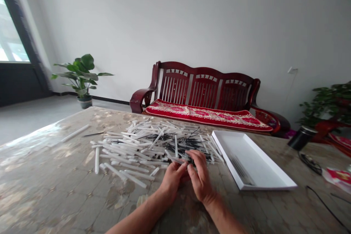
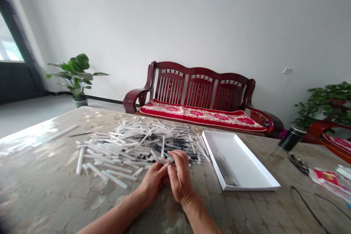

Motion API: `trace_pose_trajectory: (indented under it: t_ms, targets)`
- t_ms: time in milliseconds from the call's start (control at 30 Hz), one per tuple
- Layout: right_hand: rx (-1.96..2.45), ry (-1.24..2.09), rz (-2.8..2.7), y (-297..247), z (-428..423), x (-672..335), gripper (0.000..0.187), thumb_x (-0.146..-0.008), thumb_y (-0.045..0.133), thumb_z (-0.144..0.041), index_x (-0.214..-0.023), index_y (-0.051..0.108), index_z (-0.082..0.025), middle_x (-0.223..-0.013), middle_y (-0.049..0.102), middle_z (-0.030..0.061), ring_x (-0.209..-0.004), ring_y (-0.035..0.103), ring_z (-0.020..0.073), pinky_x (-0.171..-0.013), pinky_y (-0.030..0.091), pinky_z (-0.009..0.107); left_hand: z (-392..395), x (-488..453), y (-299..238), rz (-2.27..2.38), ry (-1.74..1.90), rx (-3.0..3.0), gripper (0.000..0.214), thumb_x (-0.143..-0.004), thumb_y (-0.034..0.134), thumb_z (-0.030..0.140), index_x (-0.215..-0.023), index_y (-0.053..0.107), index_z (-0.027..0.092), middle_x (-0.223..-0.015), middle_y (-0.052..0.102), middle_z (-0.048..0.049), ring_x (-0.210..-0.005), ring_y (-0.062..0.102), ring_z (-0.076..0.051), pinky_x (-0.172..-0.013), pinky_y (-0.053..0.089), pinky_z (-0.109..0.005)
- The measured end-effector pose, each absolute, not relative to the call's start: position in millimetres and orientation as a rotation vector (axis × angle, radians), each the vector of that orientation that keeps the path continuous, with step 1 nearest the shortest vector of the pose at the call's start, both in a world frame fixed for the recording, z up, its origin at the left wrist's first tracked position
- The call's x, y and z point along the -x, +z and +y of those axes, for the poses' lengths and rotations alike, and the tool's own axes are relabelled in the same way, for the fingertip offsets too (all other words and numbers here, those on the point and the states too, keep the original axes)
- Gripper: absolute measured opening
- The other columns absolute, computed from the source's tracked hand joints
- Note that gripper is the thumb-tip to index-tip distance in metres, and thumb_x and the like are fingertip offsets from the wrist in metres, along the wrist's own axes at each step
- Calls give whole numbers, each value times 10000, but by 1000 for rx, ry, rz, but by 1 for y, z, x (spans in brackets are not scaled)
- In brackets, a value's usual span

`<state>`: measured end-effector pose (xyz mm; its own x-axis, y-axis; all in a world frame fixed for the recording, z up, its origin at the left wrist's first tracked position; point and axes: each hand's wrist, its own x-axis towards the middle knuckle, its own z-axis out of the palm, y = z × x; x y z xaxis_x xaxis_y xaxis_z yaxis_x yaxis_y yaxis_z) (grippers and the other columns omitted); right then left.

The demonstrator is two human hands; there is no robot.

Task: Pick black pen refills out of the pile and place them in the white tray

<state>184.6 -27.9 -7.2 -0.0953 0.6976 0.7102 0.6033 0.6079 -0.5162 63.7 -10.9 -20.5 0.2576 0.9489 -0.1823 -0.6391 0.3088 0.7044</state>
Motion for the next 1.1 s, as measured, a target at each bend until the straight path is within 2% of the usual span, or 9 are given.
trace_pose_trajectory:
  t_ms: [100, 233, 367, 500, 633, 833, 1100]
  targets:
    - [1035, 319, -1702, -8, -26, -178, 384, -978, 381, -328, -1309, 554, -235, -1329, 577, 105, -1269, 517, 251, -1069, 433, 427, -13, -66, -23, 665, 1106, -599, 317, -612, 895, 262, -778, 658, 134, -752, 735, -50, -705, 718, -186, -627, 573, -237]
    - [1123, 370, -1406, -16, -5, -198, 406, -1004, 350, -367, -1301, 567, -196, -1253, 652, 120, -1168, 610, 230, -963, 509, 379, -8, -62, -17, 727, 1065, -459, 184, -752, 797, 162, -800, 620, 139, -738, 738, -67, -651, 730, -175, -642, 608, -271]
    - [1305, 208, -1278, -29, 11, -239, 300, -916, 521, -381, -1066, 690, -183, -1003, 740, 104, -910, 689, 235, -803, 552, 359, 2, -54, -10, 750, 1168, -330, 109, -848, 690, 112, -810, 593, 145, -751, 738, -68, -661, 739, -149, -648, 612, -231]
    - [1465, 36, -1541, -36, 5, -254, 164, -865, 550, -247, -885, 712, -225, -861, 727, 48, -814, 689, 208, -744, 537, 319, 8, -50, -10, 758, 1227, -285, 91, -891, 628, 101, -815, 592, 138, -700, 725, -50, -628, 725, -123, -628, 608, -204]
    - [1573, -103, -1786, -36, -5, -243, 163, -837, 603, -151, -910, 700, -259, -904, 714, 24, -842, 692, 196, -718, 520, 286, 9, -49, -13, 751, 1232, -287, 78, -897, 611, 87, -838, 599, 137, -716, 730, -45, -643, 728, -124, -628, 609, -207]
    - [1625, -247, -1910, -40, -3, -239, 242, -814, 645, -81, -950, 680, -277, -913, 700, 11, -842, 689, 192, -696, 504, 281, 11, -49, -15, 756, 1230, -297, 98, -853, 678, 98, -800, 606, 138, -710, 734, -45, -651, 729, -125, -643, 606, -200]
    - [1622, -248, -1896, -43, 0, -239, 216, -826, 633, -45, -845, 622, -260, -870, 681, 6, -786, 669, 184, -649, 472, 277, 10, -50, -12, 753, 1231, -314, 108, -855, 665, 76, -781, 614, 135, -739, 737, -55, -655, 727, -124, -655, 608, -211]
